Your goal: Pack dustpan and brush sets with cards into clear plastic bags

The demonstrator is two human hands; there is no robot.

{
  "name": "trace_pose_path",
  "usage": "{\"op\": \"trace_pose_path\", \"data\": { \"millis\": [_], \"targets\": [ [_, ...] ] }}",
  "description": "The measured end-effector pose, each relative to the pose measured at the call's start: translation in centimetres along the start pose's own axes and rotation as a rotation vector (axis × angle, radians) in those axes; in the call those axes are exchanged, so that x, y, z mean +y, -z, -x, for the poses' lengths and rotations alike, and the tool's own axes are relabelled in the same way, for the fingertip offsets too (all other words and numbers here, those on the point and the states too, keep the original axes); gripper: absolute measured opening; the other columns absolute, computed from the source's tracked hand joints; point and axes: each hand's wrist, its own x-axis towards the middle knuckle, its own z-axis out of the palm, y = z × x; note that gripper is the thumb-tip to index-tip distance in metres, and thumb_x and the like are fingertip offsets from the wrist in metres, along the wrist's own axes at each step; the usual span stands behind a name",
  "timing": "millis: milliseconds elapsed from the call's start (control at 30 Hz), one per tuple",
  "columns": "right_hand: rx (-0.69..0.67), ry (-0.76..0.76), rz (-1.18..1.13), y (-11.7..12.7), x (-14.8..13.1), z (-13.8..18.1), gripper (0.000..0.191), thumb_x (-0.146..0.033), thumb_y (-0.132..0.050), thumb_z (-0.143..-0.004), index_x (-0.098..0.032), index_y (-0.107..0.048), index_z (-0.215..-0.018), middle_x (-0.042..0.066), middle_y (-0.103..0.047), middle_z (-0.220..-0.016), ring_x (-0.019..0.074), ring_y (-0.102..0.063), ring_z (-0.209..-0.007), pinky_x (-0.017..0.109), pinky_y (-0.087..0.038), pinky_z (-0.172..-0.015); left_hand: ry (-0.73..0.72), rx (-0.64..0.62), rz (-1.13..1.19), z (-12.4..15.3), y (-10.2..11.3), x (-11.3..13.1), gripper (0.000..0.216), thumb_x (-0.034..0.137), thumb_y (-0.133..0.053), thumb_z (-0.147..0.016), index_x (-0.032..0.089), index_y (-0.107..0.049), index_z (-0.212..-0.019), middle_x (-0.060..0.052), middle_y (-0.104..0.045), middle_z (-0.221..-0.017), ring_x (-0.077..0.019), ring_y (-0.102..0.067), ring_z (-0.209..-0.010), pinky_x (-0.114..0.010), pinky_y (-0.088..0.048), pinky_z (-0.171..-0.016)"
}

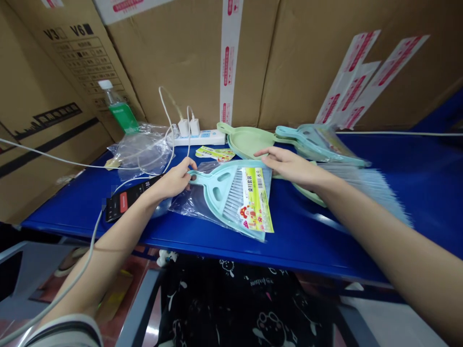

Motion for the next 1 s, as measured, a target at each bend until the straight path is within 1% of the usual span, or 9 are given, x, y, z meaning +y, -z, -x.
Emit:
{"op": "trace_pose_path", "data": {
  "millis": [100, 233, 433, 567, 700, 800, 900, 933, 1000],
  "targets": [
    [-0.061, -0.131, -0.216, 0.0, -0.8, 0.5, 0.038, -0.015, -0.039, -0.095, -0.019, -0.047, -0.132, 0.011, -0.068, -0.107, 0.0199, -0.068, -0.095, 0.030, -0.059, -0.074, 0.034, 0.000, 0.001, 0.0, 0.0, 0.0, 0.023, 0.003, -0.033, -0.079, 0.021, -0.041, -0.090, 0.004, -0.056, -0.075, -0.0073, -0.054, -0.050, -0.023, -0.043, -0.058],
    [-0.161, -0.127, -0.350, 0.2, -1.1, 0.8, 0.058, -0.006, -0.043, -0.089, -0.020, -0.034, -0.144, 0.010, -0.066, -0.109, 0.0196, -0.068, -0.098, 0.032, -0.059, -0.083, 0.038, 0.004, 0.024, -0.1, 0.0, -0.1, 0.022, 0.003, -0.033, -0.079, 0.021, -0.040, -0.090, 0.005, -0.055, -0.070, -0.0083, -0.056, -0.050, -0.023, -0.044, -0.059],
    [-0.197, -0.128, -0.284, 0.8, 0.0, 0.5, 0.078, -0.005, -0.051, -0.082, -0.017, -0.019, -0.152, 0.008, -0.065, -0.107, 0.0169, -0.068, -0.092, 0.029, -0.057, -0.087, 0.022, 0.032, -0.109, 0.2, 0.4, 0.2, 0.020, 0.006, -0.036, -0.077, 0.022, -0.039, -0.088, 0.007, -0.054, -0.058, -0.0117, -0.057, -0.050, -0.025, -0.043, -0.060],
    [-0.144, -0.126, -0.227, 1.2, 0.5, 0.2, 0.080, -0.002, -0.054, -0.077, -0.016, -0.026, -0.151, 0.007, -0.064, -0.102, 0.0156, -0.067, -0.082, 0.029, -0.058, -0.082, 0.009, 0.029, -0.234, 0.5, 0.9, 0.3, 0.019, 0.007, -0.036, -0.076, 0.023, -0.039, -0.086, 0.008, -0.051, -0.052, -0.0136, -0.056, -0.049, -0.025, -0.042, -0.059],
    [-0.089, -0.096, 0.014, 1.4, 0.1, 0.1, 0.071, -0.002, -0.056, -0.076, -0.014, -0.040, -0.144, 0.012, -0.063, -0.112, 0.0163, -0.066, -0.077, 0.032, -0.058, -0.078, 0.007, 0.010, -0.293, 0.8, 1.2, 0.5, 0.018, 0.008, -0.037, -0.075, 0.023, -0.040, -0.084, 0.008, -0.054, -0.058, -0.0131, -0.054, -0.047, -0.025, -0.041, -0.057],
    [0.008, -0.002, 0.342, 1.4, -0.3, 0.3, 0.061, -0.005, -0.056, -0.077, -0.014, -0.050, -0.137, 0.015, -0.061, -0.117, 0.0204, -0.066, -0.081, 0.039, -0.056, -0.081, -0.013, -0.013, -0.345, 0.9, 1.3, 0.6, 0.017, 0.008, -0.037, -0.076, 0.023, -0.040, -0.082, 0.007, -0.053, -0.057, -0.0137, -0.052, -0.047, -0.025, -0.039, -0.056],
    [0.150, 0.170, 0.689, 1.6, -0.8, 0.8, 0.033, -0.010, -0.062, -0.075, -0.014, -0.069, -0.107, 0.015, -0.062, -0.108, 0.0290, -0.061, -0.098, 0.044, -0.049, -0.090, -0.021, 0.000, -0.395, 0.9, 1.2, 0.7, 0.018, 0.006, -0.038, -0.074, 0.023, -0.040, -0.081, 0.005, -0.056, -0.063, -0.0136, -0.050, -0.050, -0.026, -0.037, -0.057],
    [0.134, 0.231, 0.757, 1.6, -0.9, 1.1, 0.021, -0.012, -0.064, -0.075, -0.016, -0.072, -0.094, 0.013, -0.064, -0.101, 0.0298, -0.060, -0.100, 0.043, -0.047, -0.090, -0.016, 0.007, -0.412, 0.9, 1.2, 0.8, 0.018, 0.006, -0.039, -0.075, 0.023, -0.040, -0.080, 0.004, -0.056, -0.064, -0.0142, -0.051, -0.052, -0.026, -0.037, -0.058],
    [-0.041, 0.328, 0.789, 1.6, -1.2, 1.6, 0.008, -0.017, -0.065, -0.076, -0.020, -0.072, -0.078, 0.009, -0.065, -0.089, 0.0272, -0.061, -0.094, 0.039, -0.047, -0.084, -0.005, 0.015, -0.448, 0.9, 1.2, 0.9, 0.015, 0.008, -0.042, -0.076, 0.023, -0.039, -0.079, 0.004, -0.054, -0.064, -0.0158, -0.052, -0.057, -0.027, -0.036, -0.060]
  ]
}}
